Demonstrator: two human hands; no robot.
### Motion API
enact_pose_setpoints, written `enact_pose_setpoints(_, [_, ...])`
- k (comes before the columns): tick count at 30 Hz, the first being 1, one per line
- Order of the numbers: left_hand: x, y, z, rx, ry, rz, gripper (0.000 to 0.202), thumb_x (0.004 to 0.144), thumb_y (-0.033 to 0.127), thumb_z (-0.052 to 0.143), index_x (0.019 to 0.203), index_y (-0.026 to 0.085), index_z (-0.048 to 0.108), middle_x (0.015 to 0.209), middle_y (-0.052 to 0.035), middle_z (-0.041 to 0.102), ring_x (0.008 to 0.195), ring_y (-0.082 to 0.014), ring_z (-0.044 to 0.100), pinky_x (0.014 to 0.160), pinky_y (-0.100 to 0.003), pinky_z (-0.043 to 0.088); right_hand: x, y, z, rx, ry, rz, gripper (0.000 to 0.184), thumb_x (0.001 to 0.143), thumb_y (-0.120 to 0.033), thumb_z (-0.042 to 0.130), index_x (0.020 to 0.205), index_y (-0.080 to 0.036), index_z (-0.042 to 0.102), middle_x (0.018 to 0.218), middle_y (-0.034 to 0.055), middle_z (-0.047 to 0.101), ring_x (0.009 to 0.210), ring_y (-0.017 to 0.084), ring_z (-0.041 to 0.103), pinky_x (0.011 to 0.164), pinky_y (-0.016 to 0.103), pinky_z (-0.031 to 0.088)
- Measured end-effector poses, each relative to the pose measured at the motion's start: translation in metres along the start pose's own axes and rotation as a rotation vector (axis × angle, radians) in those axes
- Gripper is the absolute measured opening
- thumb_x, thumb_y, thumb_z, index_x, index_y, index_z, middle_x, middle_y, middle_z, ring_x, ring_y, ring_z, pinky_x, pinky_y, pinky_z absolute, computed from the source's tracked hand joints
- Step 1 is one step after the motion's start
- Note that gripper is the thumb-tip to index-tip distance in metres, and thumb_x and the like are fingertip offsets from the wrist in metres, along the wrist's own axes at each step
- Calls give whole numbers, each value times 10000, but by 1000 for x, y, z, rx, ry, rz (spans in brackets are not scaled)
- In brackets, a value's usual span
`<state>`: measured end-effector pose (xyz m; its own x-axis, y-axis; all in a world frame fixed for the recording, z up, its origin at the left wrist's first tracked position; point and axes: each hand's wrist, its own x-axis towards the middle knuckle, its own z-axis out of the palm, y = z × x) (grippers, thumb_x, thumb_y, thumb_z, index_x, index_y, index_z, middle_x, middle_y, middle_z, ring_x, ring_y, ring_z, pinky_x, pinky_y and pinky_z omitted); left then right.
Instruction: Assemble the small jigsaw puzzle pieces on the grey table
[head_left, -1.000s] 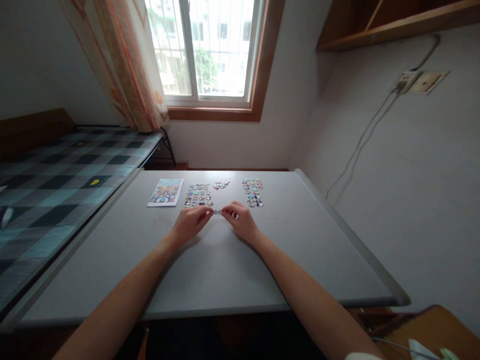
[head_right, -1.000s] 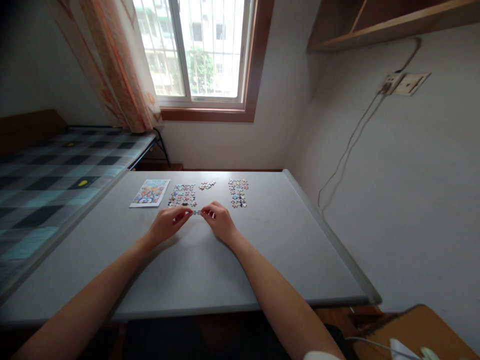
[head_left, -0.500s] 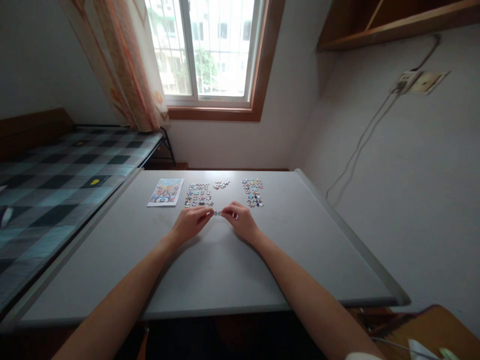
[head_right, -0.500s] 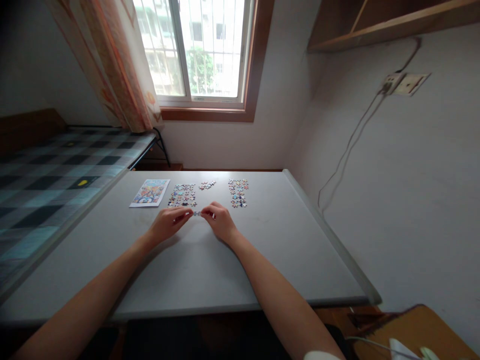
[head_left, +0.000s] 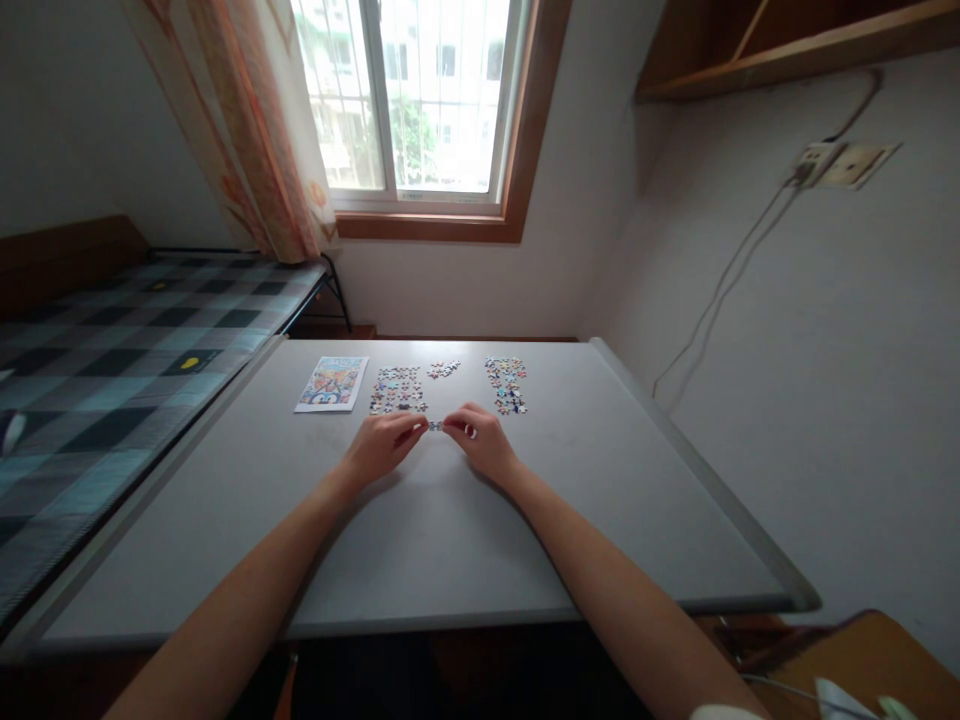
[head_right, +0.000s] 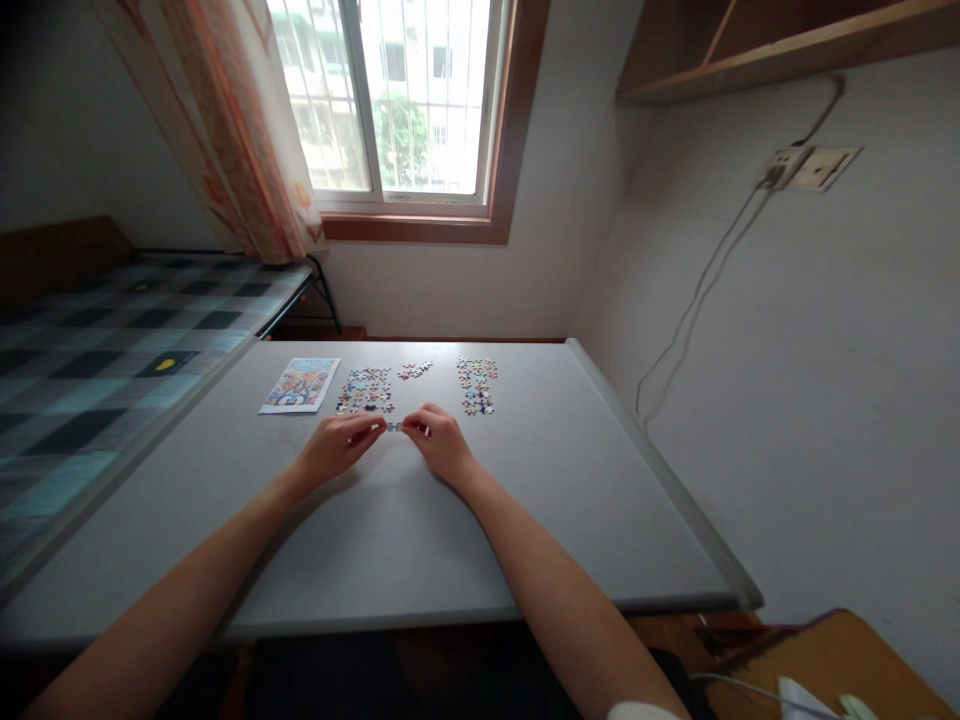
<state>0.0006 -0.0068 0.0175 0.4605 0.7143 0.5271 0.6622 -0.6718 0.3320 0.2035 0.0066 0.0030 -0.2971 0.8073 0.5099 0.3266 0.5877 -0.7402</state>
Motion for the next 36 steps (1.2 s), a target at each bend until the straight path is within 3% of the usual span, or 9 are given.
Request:
enact_pose_setpoints(8, [1, 1, -1, 40, 50, -36, 225, 921, 285, 467, 895, 177, 663, 705, -20, 638, 548, -88, 496, 575, -208, 373, 0, -1, -1, -11, 40, 22, 76, 824, -207, 606, 801, -170, 668, 740, 13, 570, 641, 103, 534, 597, 228, 443])
enact_pose_setpoints(36, [-1, -1, -1, -12, 7, -39, 197, 897, 305, 518, 880, 189, 677, 702, -4, 658, 544, -77, 520, 556, -186, 392, -1, 0, 0, -6, 26, 10, 96, 828, -231, 604, 785, -171, 666, 735, 15, 574, 640, 107, 520, 609, 234, 443])
